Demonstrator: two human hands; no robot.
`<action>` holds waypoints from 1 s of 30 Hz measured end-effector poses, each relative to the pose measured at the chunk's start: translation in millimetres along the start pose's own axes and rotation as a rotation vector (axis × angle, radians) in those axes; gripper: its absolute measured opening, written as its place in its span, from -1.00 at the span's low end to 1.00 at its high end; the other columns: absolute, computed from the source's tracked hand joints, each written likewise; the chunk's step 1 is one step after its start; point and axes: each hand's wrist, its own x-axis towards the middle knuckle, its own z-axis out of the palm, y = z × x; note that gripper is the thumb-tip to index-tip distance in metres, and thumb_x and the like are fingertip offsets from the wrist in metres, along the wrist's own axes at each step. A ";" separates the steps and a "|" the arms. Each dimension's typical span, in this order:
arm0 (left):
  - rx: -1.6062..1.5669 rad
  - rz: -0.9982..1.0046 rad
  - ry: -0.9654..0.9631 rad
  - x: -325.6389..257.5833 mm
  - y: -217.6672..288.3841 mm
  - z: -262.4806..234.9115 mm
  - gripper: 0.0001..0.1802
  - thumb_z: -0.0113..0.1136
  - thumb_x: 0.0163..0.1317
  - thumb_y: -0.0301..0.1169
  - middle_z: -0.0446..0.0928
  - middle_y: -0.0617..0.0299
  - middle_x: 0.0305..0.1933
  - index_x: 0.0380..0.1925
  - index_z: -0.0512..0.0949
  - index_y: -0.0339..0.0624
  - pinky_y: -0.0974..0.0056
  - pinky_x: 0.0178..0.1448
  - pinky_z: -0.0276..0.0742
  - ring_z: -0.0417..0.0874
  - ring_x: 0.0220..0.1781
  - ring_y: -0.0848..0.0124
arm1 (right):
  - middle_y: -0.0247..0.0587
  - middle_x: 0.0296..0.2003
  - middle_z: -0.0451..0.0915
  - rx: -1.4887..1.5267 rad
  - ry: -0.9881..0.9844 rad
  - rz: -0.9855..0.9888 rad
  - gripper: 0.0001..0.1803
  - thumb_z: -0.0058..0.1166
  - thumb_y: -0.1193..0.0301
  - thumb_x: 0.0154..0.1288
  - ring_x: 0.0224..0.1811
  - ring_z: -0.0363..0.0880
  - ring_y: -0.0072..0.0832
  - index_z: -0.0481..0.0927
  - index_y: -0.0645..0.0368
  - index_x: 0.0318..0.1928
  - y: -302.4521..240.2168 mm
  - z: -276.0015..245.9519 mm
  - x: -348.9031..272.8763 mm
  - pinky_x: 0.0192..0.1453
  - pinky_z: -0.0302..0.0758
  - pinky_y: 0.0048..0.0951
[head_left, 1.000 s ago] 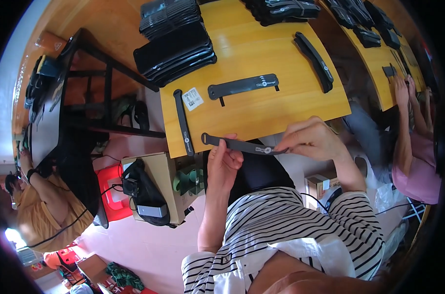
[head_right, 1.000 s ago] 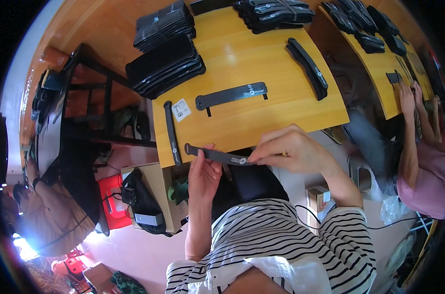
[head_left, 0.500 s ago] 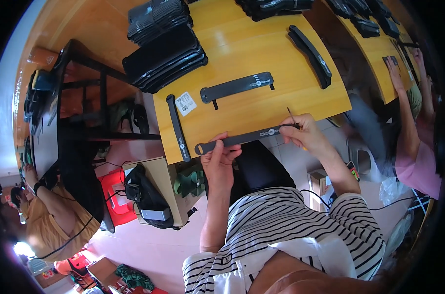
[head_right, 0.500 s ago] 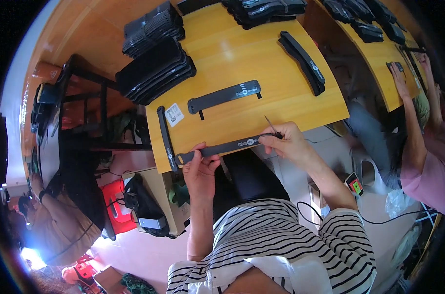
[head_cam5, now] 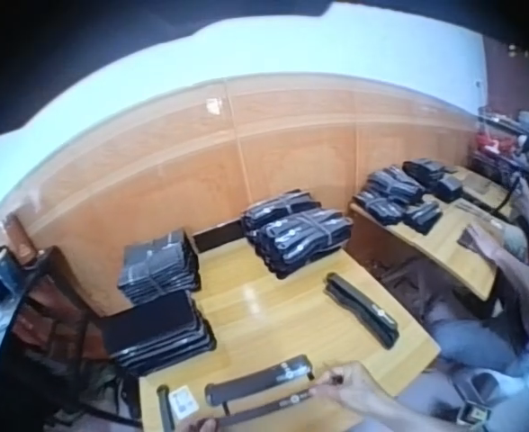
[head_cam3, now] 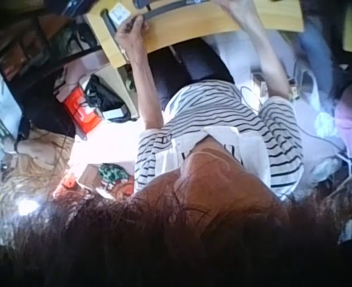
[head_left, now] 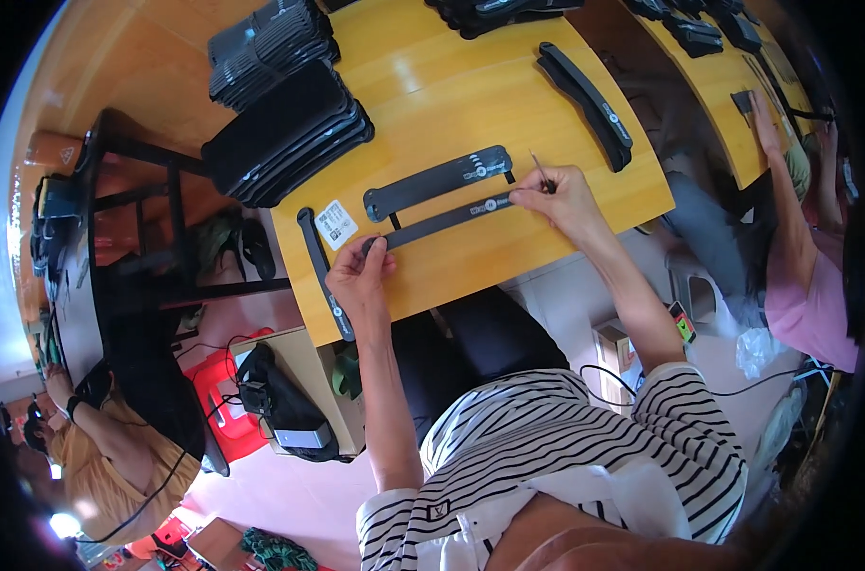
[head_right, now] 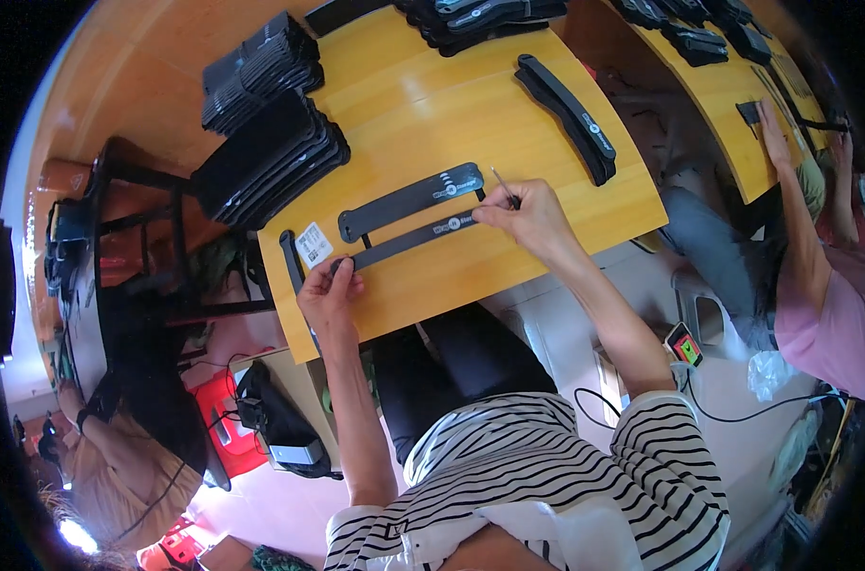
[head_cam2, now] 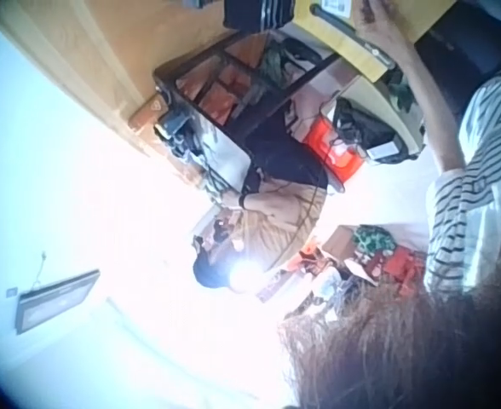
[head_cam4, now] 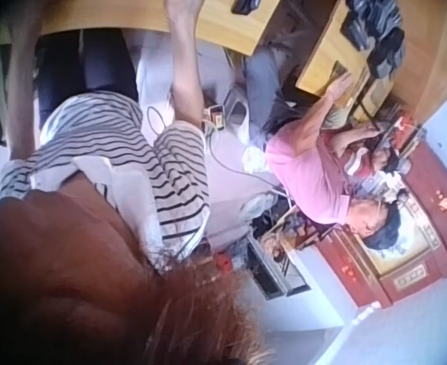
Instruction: Attaching hardware components to black leather straps using a small hand tool at a workshop station.
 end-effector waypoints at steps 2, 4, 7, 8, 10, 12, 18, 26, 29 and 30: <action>0.000 -0.012 0.002 9.2 -3.2 4.0 -0.89 0.18 0.14 -0.54 0.53 0.27 -0.50 -0.33 0.55 -0.34 0.55 -0.41 0.47 0.54 -0.53 0.58 | -0.48 -0.69 0.38 -0.010 0.035 0.006 -0.83 0.19 0.38 0.11 -0.67 0.25 -0.74 0.59 0.24 -0.48 6.0 1.4 12.8 -0.62 0.14 -0.65; -0.001 -0.016 0.016 16.5 -6.0 9.0 -0.89 0.18 0.14 -0.53 0.53 0.26 -0.50 -0.35 0.54 -0.35 0.56 -0.42 0.46 0.53 -0.54 0.59 | -0.47 -0.69 0.38 -0.020 0.068 0.011 -0.83 0.18 0.38 0.11 -0.67 0.25 -0.74 0.59 0.24 -0.48 7.8 1.1 20.1 -0.62 0.14 -0.64; 0.004 0.003 0.029 25.8 -10.9 12.7 -0.89 0.18 0.14 -0.53 0.52 0.27 -0.51 -0.36 0.54 -0.36 0.55 -0.44 0.45 0.51 -0.55 0.60 | -0.42 -0.70 0.41 -0.055 0.082 0.040 -0.84 0.15 0.40 0.10 -0.66 0.28 -0.71 0.58 0.25 -0.48 9.3 1.1 26.7 -0.59 0.19 -0.59; 0.005 -0.001 0.028 27.1 -11.2 14.3 -0.89 0.18 0.14 -0.53 0.52 0.27 -0.51 -0.36 0.54 -0.36 0.55 -0.44 0.45 0.51 -0.55 0.60 | -0.39 -0.70 0.42 -0.118 0.099 0.009 -0.84 0.15 0.39 0.09 -0.66 0.29 -0.68 0.58 0.25 -0.47 9.9 1.7 28.7 -0.57 0.22 -0.56; 0.091 0.033 0.075 28.7 -10.3 17.9 -0.90 0.18 0.14 -0.53 0.50 0.28 -0.55 -0.38 0.54 -0.36 0.55 -0.51 0.41 0.47 -0.59 0.61 | -0.36 -0.70 0.43 -0.181 0.118 -0.019 -0.84 0.14 0.39 0.08 -0.65 0.31 -0.66 0.58 0.26 -0.46 11.8 2.0 32.2 -0.55 0.25 -0.53; 0.111 0.048 0.075 30.8 -12.2 19.7 -0.91 0.18 0.14 -0.53 0.49 0.29 -0.58 -0.38 0.54 -0.36 0.55 -0.54 0.37 0.44 -0.62 0.62 | -0.43 -0.68 0.42 -0.302 0.149 -0.079 -0.85 0.13 0.40 0.12 -0.64 0.27 -0.74 0.56 0.24 -0.44 15.0 2.1 35.1 -0.57 0.21 -0.61; 0.179 0.099 0.079 32.8 -12.2 24.0 -0.92 0.18 0.13 -0.52 0.46 0.32 -0.64 -0.42 0.53 -0.34 0.55 -0.62 0.25 0.37 -0.69 0.64 | -0.25 -0.72 0.44 -0.337 0.224 -0.122 -0.83 0.18 0.40 0.02 -0.64 0.39 -0.54 0.57 0.27 -0.49 14.2 3.1 36.8 -0.51 0.31 -0.45; 0.176 0.076 0.102 35.8 -13.1 24.7 -0.92 0.20 0.12 -0.52 0.45 0.32 -0.66 -0.44 0.53 -0.33 0.55 -0.66 0.22 0.36 -0.72 0.64 | -0.27 -0.73 0.43 -0.326 0.227 -0.110 -0.83 0.20 0.40 0.01 -0.66 0.37 -0.55 0.55 0.27 -0.52 16.0 3.6 39.9 -0.52 0.30 -0.46; 0.205 0.076 0.117 35.3 -10.3 24.6 -0.92 0.20 0.12 -0.52 0.45 0.32 -0.65 -0.44 0.53 -0.33 0.55 -0.66 0.21 0.36 -0.71 0.64 | -0.28 -0.73 0.42 -0.324 0.225 -0.096 -0.83 0.20 0.41 0.01 -0.66 0.36 -0.55 0.55 0.26 -0.52 13.8 5.9 40.0 -0.52 0.30 -0.46; 0.198 0.067 0.118 35.1 -9.4 24.0 -0.92 0.20 0.11 -0.53 0.45 0.31 -0.65 -0.44 0.53 -0.33 0.55 -0.66 0.21 0.36 -0.71 0.64 | -0.28 -0.74 0.41 -0.328 0.227 -0.088 -0.84 0.20 0.41 0.01 -0.66 0.36 -0.56 0.55 0.26 -0.52 12.4 7.2 40.2 -0.52 0.30 -0.46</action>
